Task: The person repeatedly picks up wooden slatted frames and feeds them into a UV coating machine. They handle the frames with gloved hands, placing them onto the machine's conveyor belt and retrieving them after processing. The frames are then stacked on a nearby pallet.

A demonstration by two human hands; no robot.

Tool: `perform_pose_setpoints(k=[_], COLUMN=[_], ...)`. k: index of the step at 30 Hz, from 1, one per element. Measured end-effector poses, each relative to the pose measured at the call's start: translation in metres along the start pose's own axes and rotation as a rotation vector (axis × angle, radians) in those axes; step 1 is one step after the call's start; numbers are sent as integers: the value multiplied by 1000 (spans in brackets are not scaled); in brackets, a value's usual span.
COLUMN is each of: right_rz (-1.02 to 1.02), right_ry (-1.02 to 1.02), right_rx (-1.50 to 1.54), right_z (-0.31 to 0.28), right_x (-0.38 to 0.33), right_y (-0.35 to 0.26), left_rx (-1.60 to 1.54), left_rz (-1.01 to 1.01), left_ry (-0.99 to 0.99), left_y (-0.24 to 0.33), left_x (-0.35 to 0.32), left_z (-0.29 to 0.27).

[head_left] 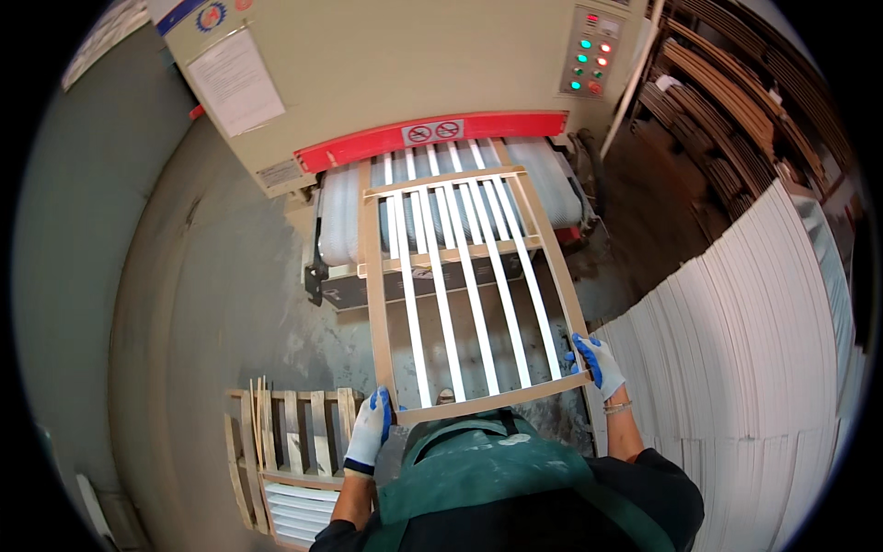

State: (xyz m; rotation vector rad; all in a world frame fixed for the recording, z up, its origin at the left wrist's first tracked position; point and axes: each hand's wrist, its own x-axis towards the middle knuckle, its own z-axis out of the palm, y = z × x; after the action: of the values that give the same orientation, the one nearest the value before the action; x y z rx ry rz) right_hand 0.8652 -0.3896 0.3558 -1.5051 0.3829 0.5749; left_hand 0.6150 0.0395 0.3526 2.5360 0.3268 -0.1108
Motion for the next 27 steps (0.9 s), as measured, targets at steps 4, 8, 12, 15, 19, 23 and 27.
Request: perform_pose_setpoints(k=[4,8,12,15,19,23,27], right_rz=[-7,10,19,37,23,37,32], right_ry=[-22,-14,-9,-10,-12,17,0], right_rx=[31,34,-3,-1,5,-9,35], right_z=[-8,-17,-19,-20,-19,-28,-33], right_x=[-9,-11,-12,-14,-20,-19,-20], right_y=[4,10,11,9,13,25,33], left_rx=[38,59,37,44,60,48,-184], left_rz=[137,96,98,112,60,86,-13], left_ry=[184,129,138,139,107,120,120], left_y=[-13,-15,-18,-25,-24,-21,-22], left_x=[-22,-30,-34,-34,-35,-39,-40], left_z=[24,36,42,49,52,54,61])
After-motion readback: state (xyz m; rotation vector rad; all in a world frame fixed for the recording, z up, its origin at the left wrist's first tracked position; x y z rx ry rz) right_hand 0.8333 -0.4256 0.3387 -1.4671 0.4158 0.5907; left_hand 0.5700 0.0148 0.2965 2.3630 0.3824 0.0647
